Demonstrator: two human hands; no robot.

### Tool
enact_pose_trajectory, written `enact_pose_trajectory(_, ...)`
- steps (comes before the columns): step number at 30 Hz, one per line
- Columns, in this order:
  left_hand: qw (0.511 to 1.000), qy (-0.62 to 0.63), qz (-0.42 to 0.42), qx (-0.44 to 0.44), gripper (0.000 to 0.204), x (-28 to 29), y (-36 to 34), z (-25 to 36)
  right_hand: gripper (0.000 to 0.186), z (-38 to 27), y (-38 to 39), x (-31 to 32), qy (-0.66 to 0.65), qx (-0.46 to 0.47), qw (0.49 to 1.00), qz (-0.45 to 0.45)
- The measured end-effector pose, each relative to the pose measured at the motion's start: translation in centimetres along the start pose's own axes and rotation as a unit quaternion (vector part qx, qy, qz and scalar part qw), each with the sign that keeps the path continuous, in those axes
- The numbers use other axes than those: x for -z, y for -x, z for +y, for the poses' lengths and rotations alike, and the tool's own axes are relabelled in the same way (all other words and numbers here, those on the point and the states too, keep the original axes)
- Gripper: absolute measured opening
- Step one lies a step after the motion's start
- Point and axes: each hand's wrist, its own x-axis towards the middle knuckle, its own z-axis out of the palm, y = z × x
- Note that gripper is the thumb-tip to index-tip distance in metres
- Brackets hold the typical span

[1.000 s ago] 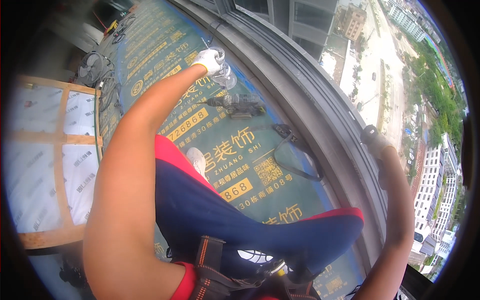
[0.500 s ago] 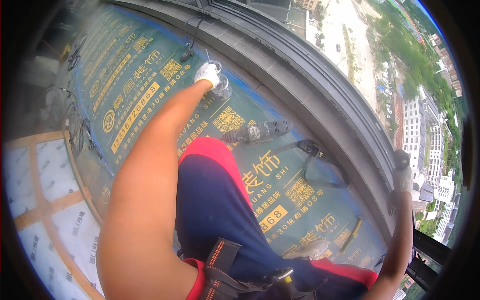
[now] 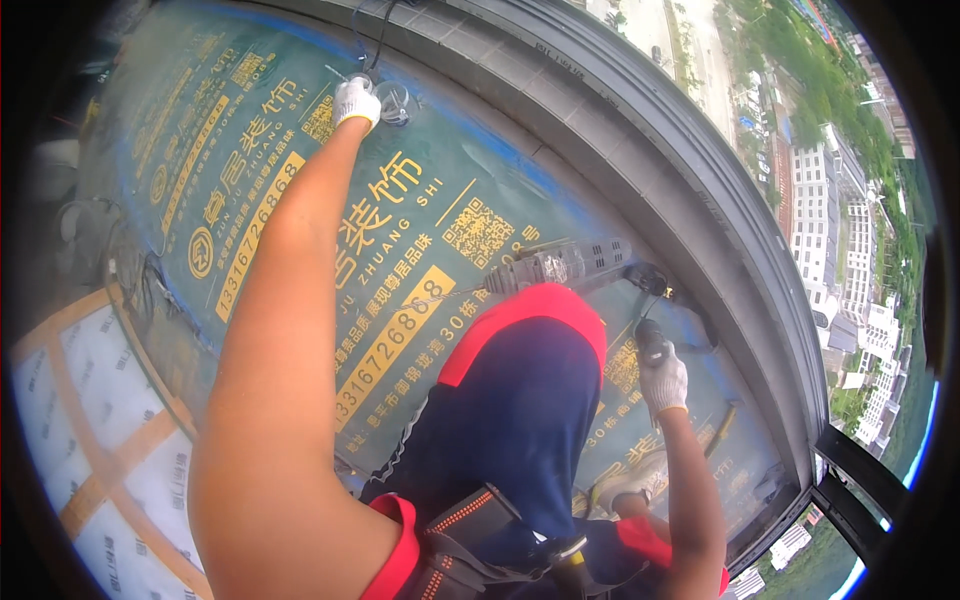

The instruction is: Using a hammer drill to make holes in a window frame for installation.

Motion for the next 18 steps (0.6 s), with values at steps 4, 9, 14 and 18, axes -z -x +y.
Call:
enact_pose_trajectory(4, 0.995, 0.082, 0.062, 0.017, 0.067, 2.0, 7.5, 5.8, 0.055, 0.1, -1.0, -7.4, 0.010, -0.006, 1.000, 0.011)
enact_pose_trajectory(9, 0.872, 0.195, -0.350, -0.280, 0.083, 7.2, 25.0, 16.8, 0.071, -4.2, -1.1, -10.8, 0.076, -0.004, 0.997, -0.019)
enact_pose_trajectory(14, 0.780, 0.051, -0.482, -0.394, 0.101, 5.0, 32.4, 22.9, 0.069, -4.1, -4.7, -16.2, 0.056, 0.078, 0.995, -0.014)
enact_pose_trajectory(18, 0.782, 0.026, -0.486, -0.389, 0.090, 5.8, 31.5, 23.1, 0.059, -8.3, -4.3, -15.2, -0.008, -0.006, 0.999, -0.051)
